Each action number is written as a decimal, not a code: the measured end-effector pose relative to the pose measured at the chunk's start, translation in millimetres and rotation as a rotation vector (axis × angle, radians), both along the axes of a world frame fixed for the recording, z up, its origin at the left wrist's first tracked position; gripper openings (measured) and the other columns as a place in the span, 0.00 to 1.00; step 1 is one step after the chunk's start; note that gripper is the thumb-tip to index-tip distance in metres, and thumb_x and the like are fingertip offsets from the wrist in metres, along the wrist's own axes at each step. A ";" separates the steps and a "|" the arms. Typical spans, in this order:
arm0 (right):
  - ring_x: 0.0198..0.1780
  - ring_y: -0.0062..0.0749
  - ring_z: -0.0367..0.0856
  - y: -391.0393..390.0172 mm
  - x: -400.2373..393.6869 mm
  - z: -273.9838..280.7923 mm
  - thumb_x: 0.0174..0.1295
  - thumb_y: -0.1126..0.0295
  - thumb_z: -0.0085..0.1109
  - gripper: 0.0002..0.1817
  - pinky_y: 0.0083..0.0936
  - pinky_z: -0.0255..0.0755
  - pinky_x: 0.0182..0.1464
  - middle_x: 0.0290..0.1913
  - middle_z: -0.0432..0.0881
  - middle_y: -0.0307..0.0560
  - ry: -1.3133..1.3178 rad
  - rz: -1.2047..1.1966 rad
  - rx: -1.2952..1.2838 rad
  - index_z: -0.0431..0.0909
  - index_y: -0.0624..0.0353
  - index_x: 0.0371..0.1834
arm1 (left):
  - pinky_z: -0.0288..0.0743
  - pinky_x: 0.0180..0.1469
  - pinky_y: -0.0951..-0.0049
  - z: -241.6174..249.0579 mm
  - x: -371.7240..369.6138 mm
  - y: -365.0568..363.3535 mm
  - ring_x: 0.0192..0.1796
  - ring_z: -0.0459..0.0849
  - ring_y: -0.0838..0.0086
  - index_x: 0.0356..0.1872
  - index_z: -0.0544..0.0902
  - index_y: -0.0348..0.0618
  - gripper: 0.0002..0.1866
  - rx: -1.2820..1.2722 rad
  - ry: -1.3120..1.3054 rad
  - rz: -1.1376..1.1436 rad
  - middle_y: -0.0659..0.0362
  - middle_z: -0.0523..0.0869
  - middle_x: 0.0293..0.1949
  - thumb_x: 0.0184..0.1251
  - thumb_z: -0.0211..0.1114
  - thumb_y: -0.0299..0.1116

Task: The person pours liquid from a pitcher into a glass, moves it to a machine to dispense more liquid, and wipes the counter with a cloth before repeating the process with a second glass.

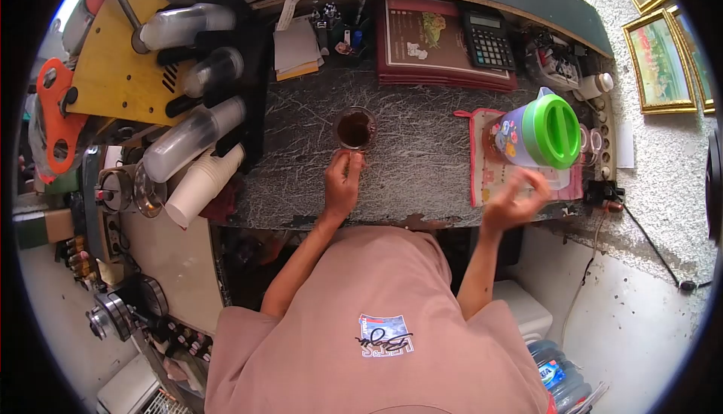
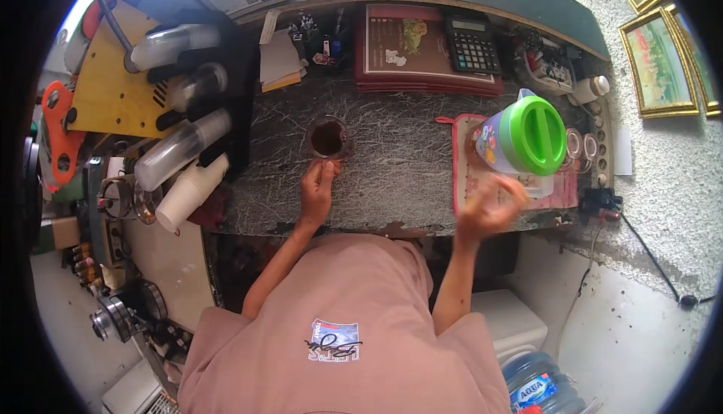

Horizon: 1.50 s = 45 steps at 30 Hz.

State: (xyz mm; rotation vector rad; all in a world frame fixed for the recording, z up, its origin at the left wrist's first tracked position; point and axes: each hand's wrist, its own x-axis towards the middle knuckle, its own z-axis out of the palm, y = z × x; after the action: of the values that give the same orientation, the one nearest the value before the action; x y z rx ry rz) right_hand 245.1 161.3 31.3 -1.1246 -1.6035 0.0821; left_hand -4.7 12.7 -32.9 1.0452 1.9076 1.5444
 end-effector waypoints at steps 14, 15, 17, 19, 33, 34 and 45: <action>0.61 0.53 0.79 -23.9 -184.3 -92.5 0.47 0.63 0.77 0.44 0.42 0.75 0.60 0.59 0.79 0.59 -0.104 0.943 -0.627 0.66 0.66 0.67 | 0.73 0.55 0.67 7.5 -0.5 -2.5 0.54 0.79 0.67 0.37 0.81 0.34 0.17 -0.062 0.003 0.035 0.50 0.75 0.61 0.80 0.52 0.38; 0.58 0.53 0.81 -24.0 -187.1 -93.9 0.46 0.63 0.77 0.43 0.43 0.77 0.57 0.56 0.81 0.59 -0.126 0.919 -0.652 0.67 0.65 0.66 | 0.72 0.54 0.68 5.0 -2.0 -3.2 0.53 0.79 0.68 0.36 0.80 0.34 0.17 -0.066 -0.028 0.059 0.51 0.75 0.62 0.80 0.52 0.38; 0.55 0.52 0.83 -25.7 -192.2 -91.6 0.45 0.62 0.78 0.43 0.43 0.79 0.53 0.54 0.83 0.58 -0.156 0.896 -0.680 0.68 0.64 0.65 | 0.72 0.54 0.69 2.1 -3.0 -4.0 0.52 0.79 0.69 0.35 0.80 0.35 0.17 -0.071 -0.067 0.087 0.51 0.75 0.62 0.80 0.52 0.38; 0.52 0.52 0.84 -28.4 -203.2 -88.2 0.45 0.60 0.78 0.41 0.43 0.80 0.50 0.51 0.84 0.58 -0.141 0.891 -0.591 0.71 0.63 0.62 | 0.71 0.54 0.70 0.8 -8.8 -4.1 0.52 0.79 0.72 0.34 0.79 0.35 0.17 0.019 -0.172 0.167 0.52 0.75 0.63 0.80 0.52 0.38; 0.54 0.55 0.82 -47.5 -310.9 -77.7 0.45 0.54 0.78 0.42 0.44 0.78 0.52 0.54 0.82 0.59 -0.150 0.981 -0.669 0.70 0.61 0.63 | 0.67 0.48 0.83 -29.5 -116.1 -35.4 0.41 0.73 0.85 0.36 0.80 0.42 0.14 0.105 -0.250 0.374 0.68 0.76 0.37 0.80 0.53 0.38; 0.54 0.56 0.83 -48.1 -315.4 -78.4 0.46 0.53 0.78 0.42 0.44 0.78 0.52 0.54 0.82 0.59 -0.168 0.998 -0.683 0.70 0.62 0.62 | 0.68 0.49 0.83 -26.5 -119.9 -36.1 0.41 0.74 0.85 0.39 0.81 0.41 0.13 0.117 -0.277 0.389 0.67 0.76 0.36 0.80 0.54 0.38; 0.53 0.54 0.83 -57.2 -339.9 -86.5 0.47 0.53 0.76 0.41 0.45 0.79 0.50 0.53 0.83 0.57 -0.189 0.979 -0.659 0.69 0.59 0.63 | 0.72 0.54 0.75 -25.4 -142.9 -46.1 0.43 0.76 0.80 0.41 0.81 0.39 0.14 0.120 -0.330 0.404 0.65 0.77 0.38 0.79 0.54 0.39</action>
State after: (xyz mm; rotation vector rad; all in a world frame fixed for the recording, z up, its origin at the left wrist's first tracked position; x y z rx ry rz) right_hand -94.9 104.1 -55.2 -0.7034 -2.2486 1.2450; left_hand -147.6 -33.4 -58.3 0.4197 1.8817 1.9318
